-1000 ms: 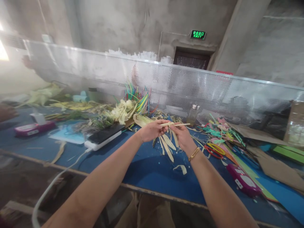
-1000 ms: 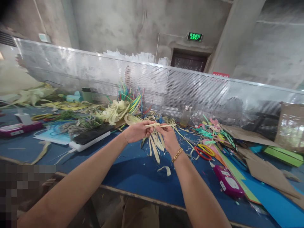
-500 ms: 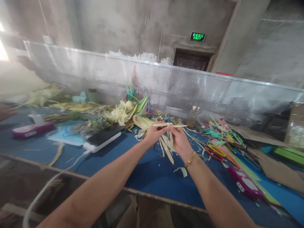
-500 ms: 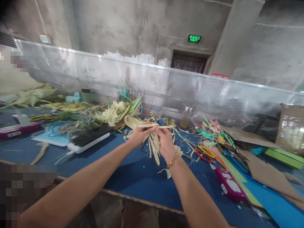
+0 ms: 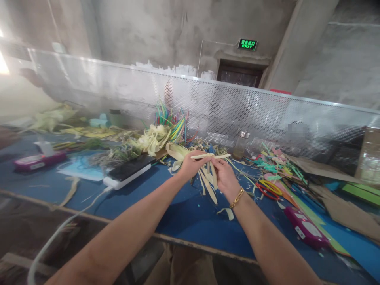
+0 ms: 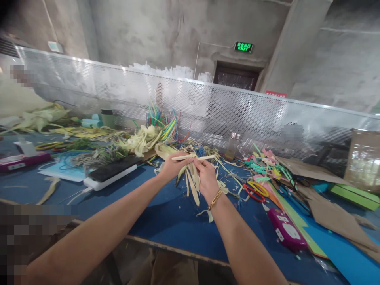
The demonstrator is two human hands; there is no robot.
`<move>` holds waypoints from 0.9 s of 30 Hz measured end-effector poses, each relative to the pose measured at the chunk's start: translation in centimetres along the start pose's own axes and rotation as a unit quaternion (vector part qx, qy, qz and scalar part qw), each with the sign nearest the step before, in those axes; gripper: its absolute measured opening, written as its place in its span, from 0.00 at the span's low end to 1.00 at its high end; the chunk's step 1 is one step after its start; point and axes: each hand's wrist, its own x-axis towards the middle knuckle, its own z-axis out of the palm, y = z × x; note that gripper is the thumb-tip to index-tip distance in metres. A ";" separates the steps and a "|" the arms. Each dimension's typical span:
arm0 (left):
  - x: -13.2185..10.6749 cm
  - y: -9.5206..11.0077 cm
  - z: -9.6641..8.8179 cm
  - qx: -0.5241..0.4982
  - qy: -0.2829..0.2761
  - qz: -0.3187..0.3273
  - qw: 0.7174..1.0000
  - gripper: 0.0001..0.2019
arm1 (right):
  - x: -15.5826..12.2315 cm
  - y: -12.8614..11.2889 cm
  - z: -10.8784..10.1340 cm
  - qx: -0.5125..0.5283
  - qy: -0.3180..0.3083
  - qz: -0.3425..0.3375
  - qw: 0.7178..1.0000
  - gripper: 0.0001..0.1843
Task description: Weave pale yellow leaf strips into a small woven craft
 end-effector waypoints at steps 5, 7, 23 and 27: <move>0.1 -0.4 -0.1 -0.166 0.047 -0.148 0.974 0.14 | -0.2 -0.3 -0.4 -0.143 0.002 -0.078 0.987 0.12; 0.3 -0.8 -0.2 -0.201 0.080 -0.182 0.959 0.16 | -0.4 -0.8 -0.7 -0.299 0.019 -0.204 0.932 0.11; 0.2 -0.3 0.2 -0.198 0.057 -0.188 0.960 0.10 | -2.1 -2.1 0.7 -0.447 -0.031 -0.397 0.801 0.07; 0.1 -0.1 0.3 -0.170 0.044 -0.147 0.973 0.08 | -2.7 -1.9 1.4 -0.332 0.022 -0.314 0.889 0.11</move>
